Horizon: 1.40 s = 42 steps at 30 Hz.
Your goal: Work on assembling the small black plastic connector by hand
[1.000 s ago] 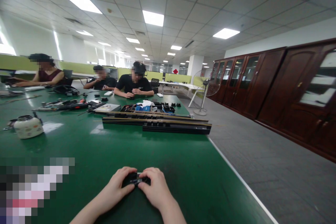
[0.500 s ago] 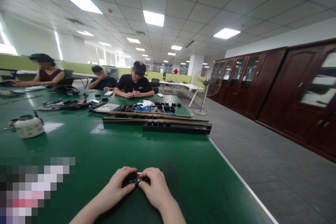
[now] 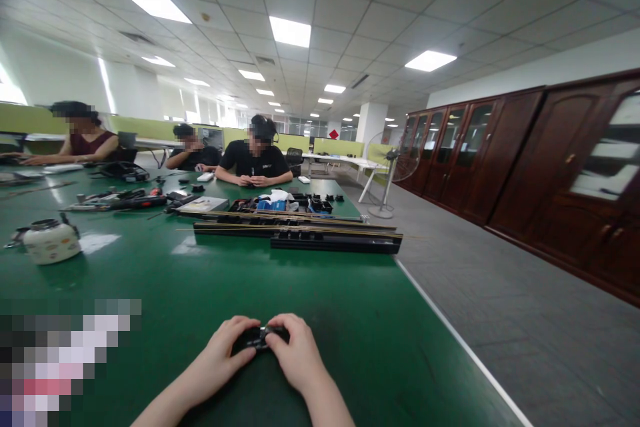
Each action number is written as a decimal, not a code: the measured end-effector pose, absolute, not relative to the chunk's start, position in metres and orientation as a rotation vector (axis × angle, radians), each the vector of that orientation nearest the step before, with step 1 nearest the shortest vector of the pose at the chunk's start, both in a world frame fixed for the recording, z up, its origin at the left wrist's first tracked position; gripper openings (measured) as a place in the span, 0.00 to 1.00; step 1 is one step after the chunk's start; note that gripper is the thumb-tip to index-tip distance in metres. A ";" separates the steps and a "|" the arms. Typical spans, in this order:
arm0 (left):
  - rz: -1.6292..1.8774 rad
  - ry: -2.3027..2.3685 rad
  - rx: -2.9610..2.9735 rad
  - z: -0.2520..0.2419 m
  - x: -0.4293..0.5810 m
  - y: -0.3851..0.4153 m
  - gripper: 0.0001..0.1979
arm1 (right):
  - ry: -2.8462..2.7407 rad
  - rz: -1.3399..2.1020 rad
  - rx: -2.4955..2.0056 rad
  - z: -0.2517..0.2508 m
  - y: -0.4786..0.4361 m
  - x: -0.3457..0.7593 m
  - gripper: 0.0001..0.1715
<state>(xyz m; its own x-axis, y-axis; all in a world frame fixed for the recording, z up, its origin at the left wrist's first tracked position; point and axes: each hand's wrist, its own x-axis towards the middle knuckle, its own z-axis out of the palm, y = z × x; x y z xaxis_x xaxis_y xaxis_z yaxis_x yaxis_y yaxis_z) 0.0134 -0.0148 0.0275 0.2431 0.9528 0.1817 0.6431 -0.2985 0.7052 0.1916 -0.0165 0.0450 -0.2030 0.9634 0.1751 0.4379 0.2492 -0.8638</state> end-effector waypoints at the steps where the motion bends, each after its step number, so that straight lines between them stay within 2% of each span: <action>1: 0.826 1.455 2.029 0.027 0.013 -0.015 0.17 | -1.740 0.907 -1.295 0.045 -0.016 0.192 0.11; 9: 0.832 1.463 2.016 0.028 0.015 -0.015 0.19 | -1.507 1.062 -1.188 0.037 -0.007 0.195 0.14; 18: 0.804 1.485 2.012 0.033 0.016 -0.017 0.17 | -1.170 1.149 -1.123 0.038 -0.001 0.196 0.26; 23: 0.797 1.477 2.009 0.033 0.016 -0.018 0.17 | -1.048 1.173 -1.127 0.035 0.002 0.200 0.29; 32: 0.794 1.489 2.001 0.030 0.016 -0.016 0.19 | -0.744 1.300 -1.060 0.037 0.001 0.205 0.29; 42: 0.822 1.466 1.999 0.031 0.016 -0.016 0.18 | -0.506 1.374 -0.917 0.044 -0.001 0.208 0.23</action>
